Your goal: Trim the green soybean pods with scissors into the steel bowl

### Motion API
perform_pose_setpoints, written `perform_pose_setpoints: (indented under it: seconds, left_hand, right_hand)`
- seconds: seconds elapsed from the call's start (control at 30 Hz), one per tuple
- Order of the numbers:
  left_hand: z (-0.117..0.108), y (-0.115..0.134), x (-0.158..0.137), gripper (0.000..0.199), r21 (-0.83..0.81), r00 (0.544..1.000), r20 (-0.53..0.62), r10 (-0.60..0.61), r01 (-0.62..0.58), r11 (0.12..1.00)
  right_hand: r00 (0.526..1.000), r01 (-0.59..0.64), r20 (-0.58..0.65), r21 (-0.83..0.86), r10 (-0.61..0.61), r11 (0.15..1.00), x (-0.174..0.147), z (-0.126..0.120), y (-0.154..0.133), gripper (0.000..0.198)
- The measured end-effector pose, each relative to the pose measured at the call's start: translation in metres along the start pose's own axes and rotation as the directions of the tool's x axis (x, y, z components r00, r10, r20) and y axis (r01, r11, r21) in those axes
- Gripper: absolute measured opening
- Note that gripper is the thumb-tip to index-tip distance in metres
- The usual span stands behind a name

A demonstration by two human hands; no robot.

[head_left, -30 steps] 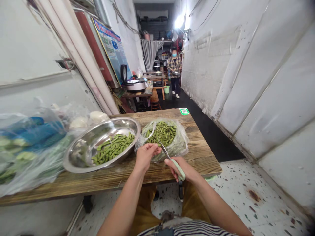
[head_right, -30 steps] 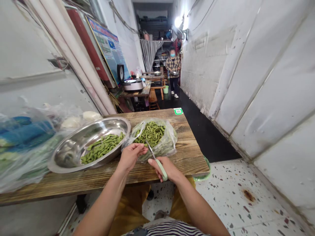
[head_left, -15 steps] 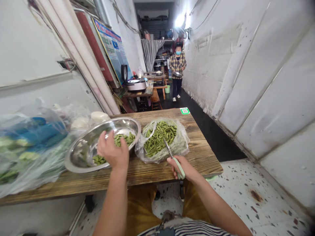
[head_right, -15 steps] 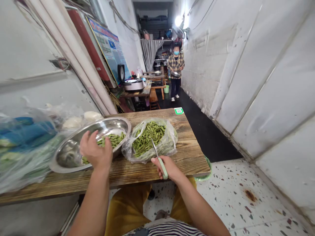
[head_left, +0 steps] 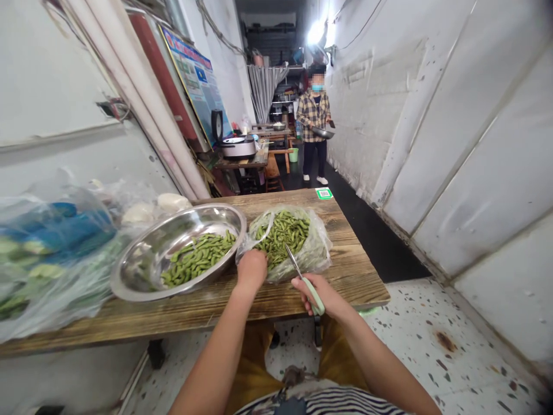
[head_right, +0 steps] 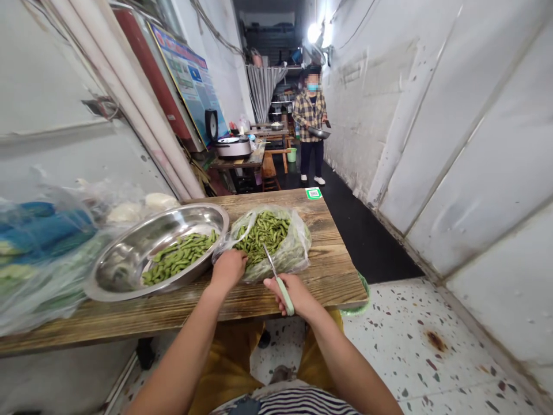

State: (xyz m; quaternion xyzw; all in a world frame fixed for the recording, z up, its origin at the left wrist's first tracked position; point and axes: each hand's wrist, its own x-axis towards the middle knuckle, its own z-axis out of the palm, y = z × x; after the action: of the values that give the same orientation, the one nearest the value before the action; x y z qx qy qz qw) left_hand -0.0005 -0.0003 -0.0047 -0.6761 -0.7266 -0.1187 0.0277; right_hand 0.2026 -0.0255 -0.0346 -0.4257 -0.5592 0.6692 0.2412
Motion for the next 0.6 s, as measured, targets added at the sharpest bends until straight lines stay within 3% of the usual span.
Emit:
perform_pose_setpoints:
  seconds: [0.1,0.17,0.33,0.43,0.6]
  left_hand:
    - [-0.007,-0.001,-0.002,0.023,-0.058,1.000,-0.017,-0.008,0.007,0.998]
    - [-0.010,-0.001,-0.005,0.027,-0.198,0.998,-0.053,-0.035,0.023,0.980]
    - [-0.007,0.003,-0.014,0.024,-0.571,0.991,-0.082,-0.102,0.037,0.820]
    - [-0.007,0.006,-0.017,0.021,-0.647,0.988,-0.076,-0.131,0.052,0.760]
    - [-0.012,0.012,-0.020,0.019,-0.665,0.987,-0.057,-0.152,0.076,0.743]
  right_hand:
    - [0.999,0.023,0.027,-0.026,-0.022,0.999,-0.002,0.000,-0.002,0.044]
    - [0.999,0.034,0.040,-0.052,-0.032,0.998,-0.002,0.001,-0.002,0.043]
    - [0.999,0.029,0.043,-0.151,-0.022,0.988,0.000,0.001,0.002,0.045]
    - [0.995,0.084,0.065,-0.233,-0.071,0.969,0.000,0.000,0.001,0.046]
    - [0.986,0.165,0.071,-0.331,-0.150,0.929,-0.004,0.000,-0.007,0.045]
